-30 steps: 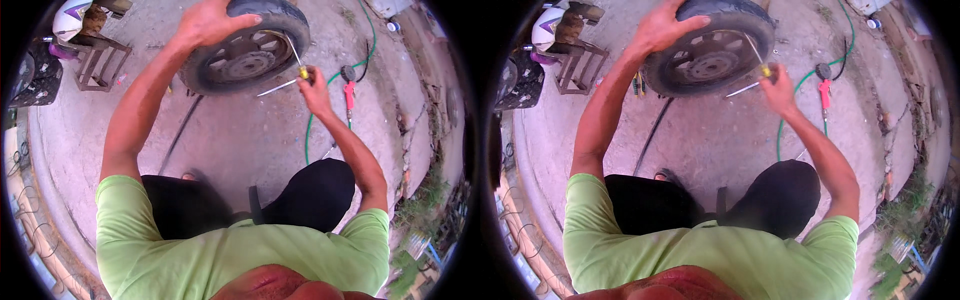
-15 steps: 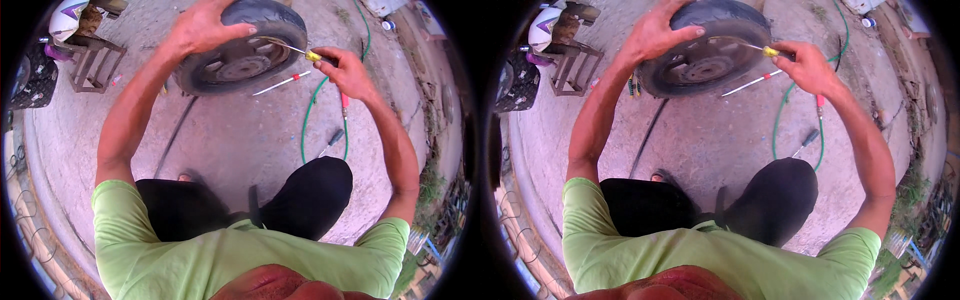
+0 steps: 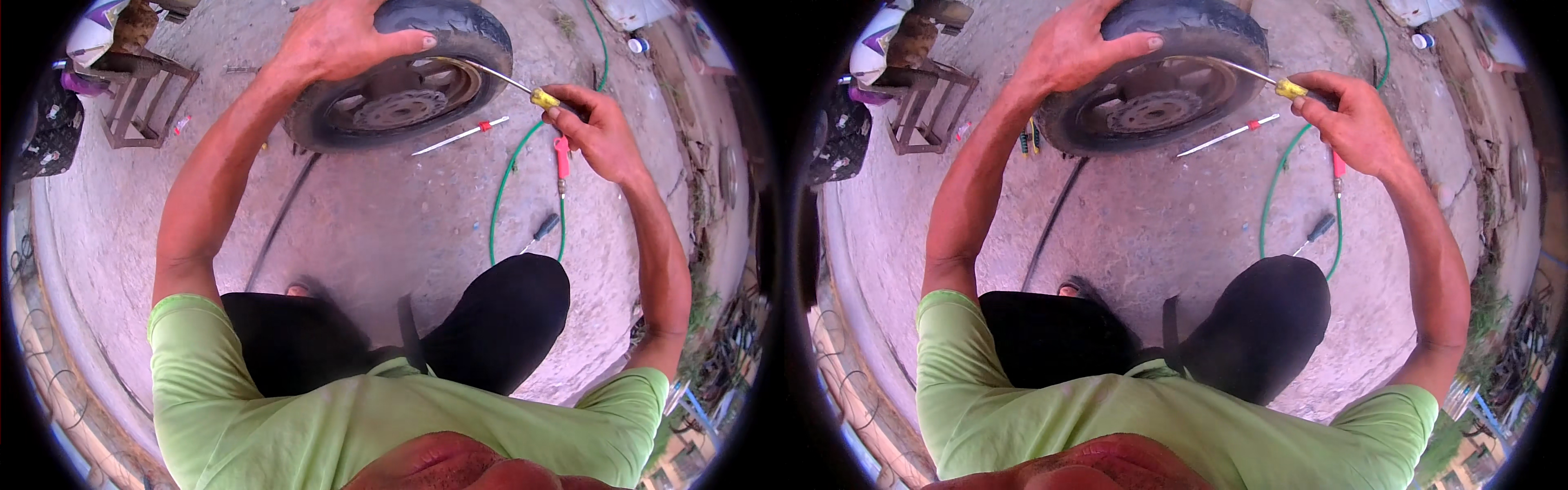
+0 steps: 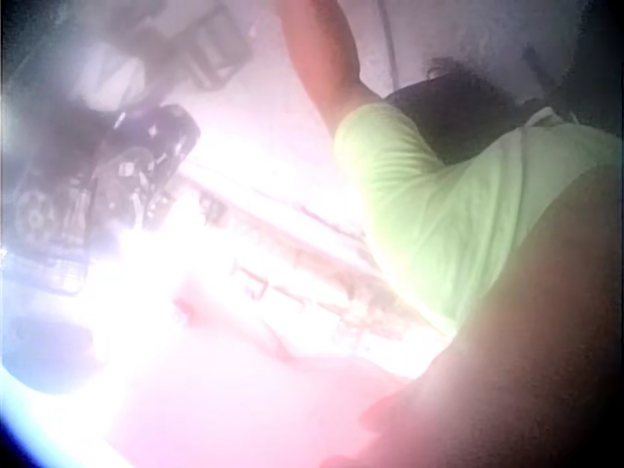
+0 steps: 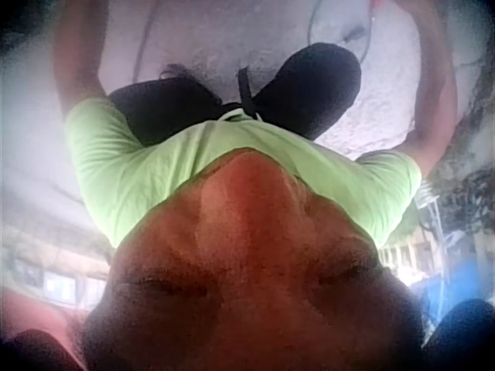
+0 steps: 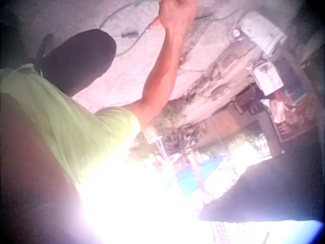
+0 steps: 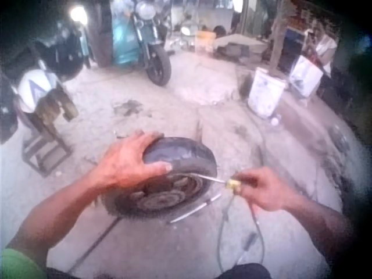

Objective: The person removes a tire from a wheel using a screwdriver and a hammer, then fits a new tire onto the wheel by hand and using a screwdriver to pry the bead over the rim.

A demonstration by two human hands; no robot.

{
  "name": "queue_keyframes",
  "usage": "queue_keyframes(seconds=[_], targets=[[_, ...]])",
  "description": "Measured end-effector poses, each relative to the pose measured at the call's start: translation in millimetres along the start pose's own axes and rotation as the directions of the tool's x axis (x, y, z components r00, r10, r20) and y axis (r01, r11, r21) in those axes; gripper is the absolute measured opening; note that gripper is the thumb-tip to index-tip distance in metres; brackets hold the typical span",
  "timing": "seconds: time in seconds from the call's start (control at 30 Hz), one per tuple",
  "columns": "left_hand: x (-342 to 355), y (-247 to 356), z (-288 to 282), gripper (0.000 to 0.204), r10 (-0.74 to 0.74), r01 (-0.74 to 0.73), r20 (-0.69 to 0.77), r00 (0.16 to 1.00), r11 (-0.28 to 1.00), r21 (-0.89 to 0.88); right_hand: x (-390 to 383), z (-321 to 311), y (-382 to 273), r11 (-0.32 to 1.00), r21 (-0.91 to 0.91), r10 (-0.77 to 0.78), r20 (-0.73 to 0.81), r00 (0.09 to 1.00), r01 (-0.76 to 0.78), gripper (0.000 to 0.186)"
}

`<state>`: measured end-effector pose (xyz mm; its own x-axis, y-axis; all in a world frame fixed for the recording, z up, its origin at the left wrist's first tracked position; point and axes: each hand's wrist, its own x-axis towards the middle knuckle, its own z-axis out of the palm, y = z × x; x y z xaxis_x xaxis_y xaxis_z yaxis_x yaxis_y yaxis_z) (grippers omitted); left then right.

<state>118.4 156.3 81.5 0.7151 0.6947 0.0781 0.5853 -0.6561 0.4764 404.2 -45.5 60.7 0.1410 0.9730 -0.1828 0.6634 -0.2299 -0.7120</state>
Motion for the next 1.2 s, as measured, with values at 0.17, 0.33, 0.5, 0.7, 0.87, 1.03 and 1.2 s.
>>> queue_keyframes(seconds=[0.17,0.33,0.5,0.7,0.87,1.03,1.2], targets=[[2,-1,-1,0.085,-0.033,0.033,0.013,0.999,0.999,0.011,5,-3,-2,1.000,0.003,0.017,0.013,1.000,-0.017,0.035],[5,-7,2,0.087,-0.021,0.021,0.021,1.000,1.000,-0.003,10,-12,-12,0.996,-0.022,0.084,0.075,0.994,-0.083,0.034],[4,-3,6,0.083,0.100,-0.099,0.011,0.995,0.993,-0.065,26,-42,-60,0.949,-0.305,0.138,0.174,0.975,-0.080,0.032],[5,6,6,0.078,0.188,-0.187,0.012,0.982,0.982,-0.036,41,-53,-65,0.926,-0.377,0.064,0.214,0.975,0.022,0.031],[10,4,5,0.080,0.109,-0.107,0.019,0.994,0.992,-0.069,3,5,-21,0.960,-0.268,-0.102,-0.078,0.992,0.077,0.030],[18,-3,10,0.086,0.074,-0.071,0.033,0.997,0.993,-0.100,22,2,10,0.935,-0.287,-0.239,-0.078,0.968,0.208,0.034],[20,-3,6,0.086,0.025,-0.022,0.029,0.999,0.994,-0.108,37,0,-15,0.969,-0.225,-0.110,-0.010,0.994,0.105,0.035]])
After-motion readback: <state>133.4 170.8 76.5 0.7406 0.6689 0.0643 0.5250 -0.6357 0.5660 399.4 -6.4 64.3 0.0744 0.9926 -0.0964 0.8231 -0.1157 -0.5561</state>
